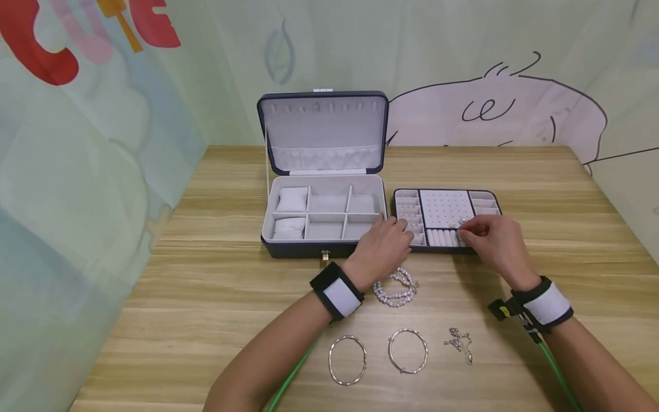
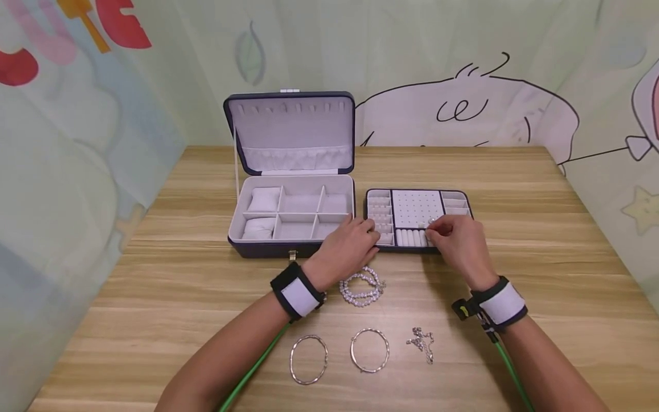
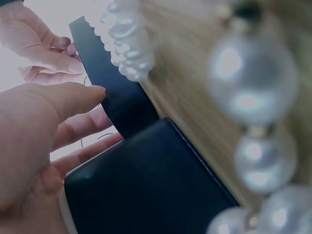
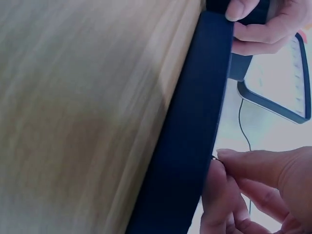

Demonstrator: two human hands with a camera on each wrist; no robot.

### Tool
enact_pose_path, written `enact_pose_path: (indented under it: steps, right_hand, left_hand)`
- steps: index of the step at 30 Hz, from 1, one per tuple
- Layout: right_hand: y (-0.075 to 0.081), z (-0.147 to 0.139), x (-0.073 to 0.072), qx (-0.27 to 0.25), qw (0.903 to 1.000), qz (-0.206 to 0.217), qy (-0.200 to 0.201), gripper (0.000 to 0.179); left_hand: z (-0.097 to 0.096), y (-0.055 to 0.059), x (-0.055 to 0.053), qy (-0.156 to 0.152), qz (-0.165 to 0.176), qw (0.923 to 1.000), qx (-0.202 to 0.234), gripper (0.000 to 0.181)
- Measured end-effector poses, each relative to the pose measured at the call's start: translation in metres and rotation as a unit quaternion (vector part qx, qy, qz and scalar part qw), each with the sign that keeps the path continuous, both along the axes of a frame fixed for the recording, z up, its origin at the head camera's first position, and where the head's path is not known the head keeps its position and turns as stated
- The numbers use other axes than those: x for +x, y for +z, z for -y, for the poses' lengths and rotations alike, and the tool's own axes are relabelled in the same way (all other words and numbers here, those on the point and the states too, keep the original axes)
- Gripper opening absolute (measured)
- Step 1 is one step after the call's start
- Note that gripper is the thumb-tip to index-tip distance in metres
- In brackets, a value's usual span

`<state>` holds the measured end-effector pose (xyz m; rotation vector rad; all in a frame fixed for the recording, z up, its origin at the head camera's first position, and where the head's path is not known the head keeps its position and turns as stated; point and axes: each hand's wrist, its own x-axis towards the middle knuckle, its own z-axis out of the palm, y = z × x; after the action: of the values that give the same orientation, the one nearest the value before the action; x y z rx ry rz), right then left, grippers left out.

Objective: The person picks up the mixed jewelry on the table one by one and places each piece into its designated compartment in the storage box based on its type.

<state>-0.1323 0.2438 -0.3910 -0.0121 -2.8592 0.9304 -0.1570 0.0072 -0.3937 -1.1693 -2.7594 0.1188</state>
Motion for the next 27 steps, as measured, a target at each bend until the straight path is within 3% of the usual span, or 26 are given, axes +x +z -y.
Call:
enact_pose_path:
  steps: [8, 19, 27]
  right_hand:
    - [-0.005, 0.0016, -0.0036, -0.001, 0.9998, -0.019, 0.005, 0.012]
    - [0.0, -0.0018, -0.0012, 0.043, 0.9968, -0.01, 0.067, 0.013]
    - [-0.0048, -0.0039, -0.0023, 0.074, 0.9917, -0.059, 0.087, 0.005]
  left_hand:
    - [0.0003, 0.0004, -0.0001, 0.002, 0.003, 1.0, 0.0, 0.026]
    - [-0.0013, 0.0019, -0.0011, 0.005, 0.01, 0.9999, -0.004, 0.027]
    - [-0.0003, 0.0018, -0.0004, 0.005, 0.012, 0.9999, -0.005, 0.027]
